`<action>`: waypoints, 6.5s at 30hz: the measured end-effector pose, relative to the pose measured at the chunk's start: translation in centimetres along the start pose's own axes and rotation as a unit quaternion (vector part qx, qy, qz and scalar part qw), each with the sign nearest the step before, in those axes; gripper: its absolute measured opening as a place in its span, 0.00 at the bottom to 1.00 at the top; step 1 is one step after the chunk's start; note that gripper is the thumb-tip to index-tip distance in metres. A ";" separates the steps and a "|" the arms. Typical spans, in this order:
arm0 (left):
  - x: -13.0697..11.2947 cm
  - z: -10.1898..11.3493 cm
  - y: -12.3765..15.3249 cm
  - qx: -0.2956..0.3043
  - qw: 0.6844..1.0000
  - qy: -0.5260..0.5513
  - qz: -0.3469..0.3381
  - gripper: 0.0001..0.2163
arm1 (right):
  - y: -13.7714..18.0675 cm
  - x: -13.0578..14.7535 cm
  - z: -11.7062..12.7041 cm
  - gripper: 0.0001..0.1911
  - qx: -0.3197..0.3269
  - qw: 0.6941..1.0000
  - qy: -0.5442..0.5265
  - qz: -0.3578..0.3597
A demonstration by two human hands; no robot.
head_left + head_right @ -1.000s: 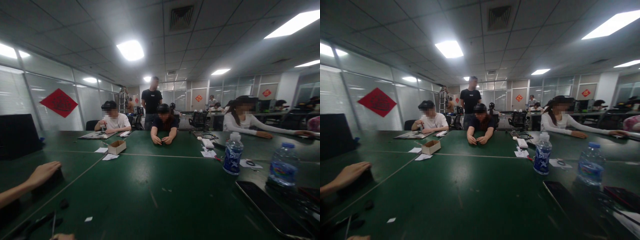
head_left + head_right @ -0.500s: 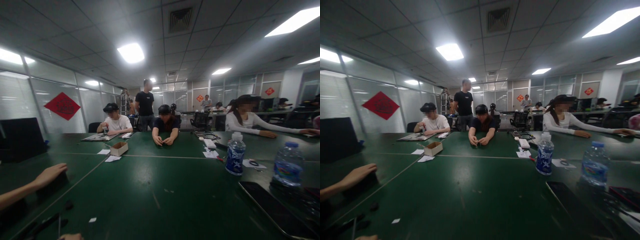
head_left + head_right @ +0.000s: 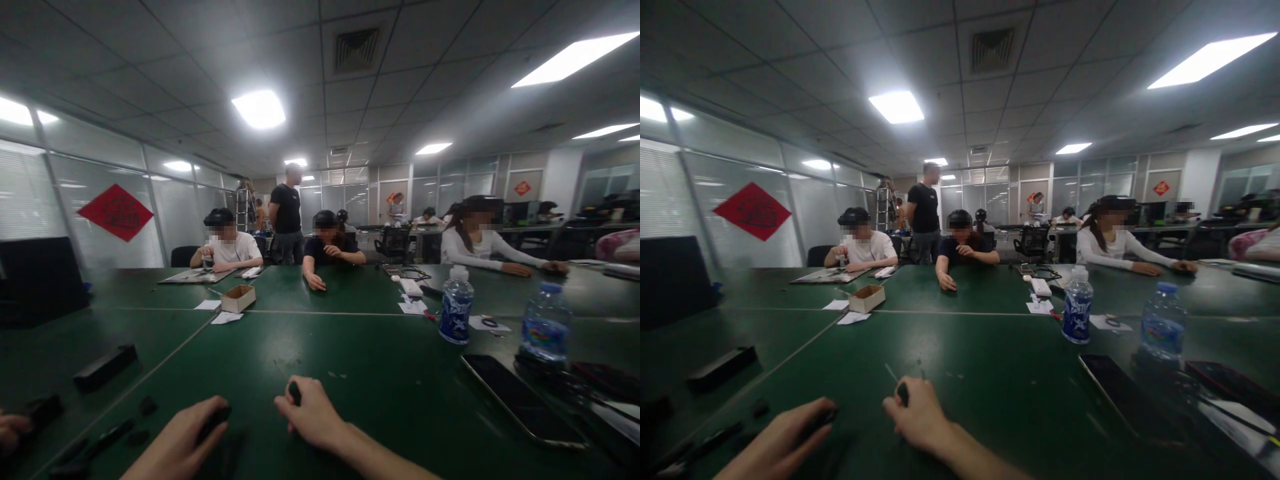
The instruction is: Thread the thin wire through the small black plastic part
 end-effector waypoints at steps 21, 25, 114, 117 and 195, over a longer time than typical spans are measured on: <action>-9.3 -11.6 -11.2 0.101 0.977 0.052 -0.181 0.10 | 1.5 -6.6 10.5 0.11 -0.076 0.938 0.338 -0.014; -9.2 -11.8 -11.1 0.092 0.977 0.044 -0.186 0.10 | 1.6 -6.8 10.5 0.11 -0.072 0.940 0.334 -0.013; -8.8 -11.5 -11.2 0.131 0.956 0.159 -0.210 0.10 | 1.7 -8.2 10.0 0.20 -0.083 0.930 0.313 0.176; -8.9 -11.2 -11.2 0.150 0.941 0.226 -0.202 0.09 | 1.8 -7.6 10.0 0.19 -0.070 0.933 0.320 0.151; -9.2 -10.5 -10.7 0.191 0.881 0.425 -0.079 0.08 | 2.2 -6.1 9.5 0.11 0.038 0.904 0.385 0.182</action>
Point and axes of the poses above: each hand's wrist, its own y-axis away from the middle knuckle, its own z-axis out of the back of the hand, x = y × z, the point moved 1 cm from there along -y, towards the middle knuckle, and after that the axes turned 3 degrees about -x, right-handed, at the moved point
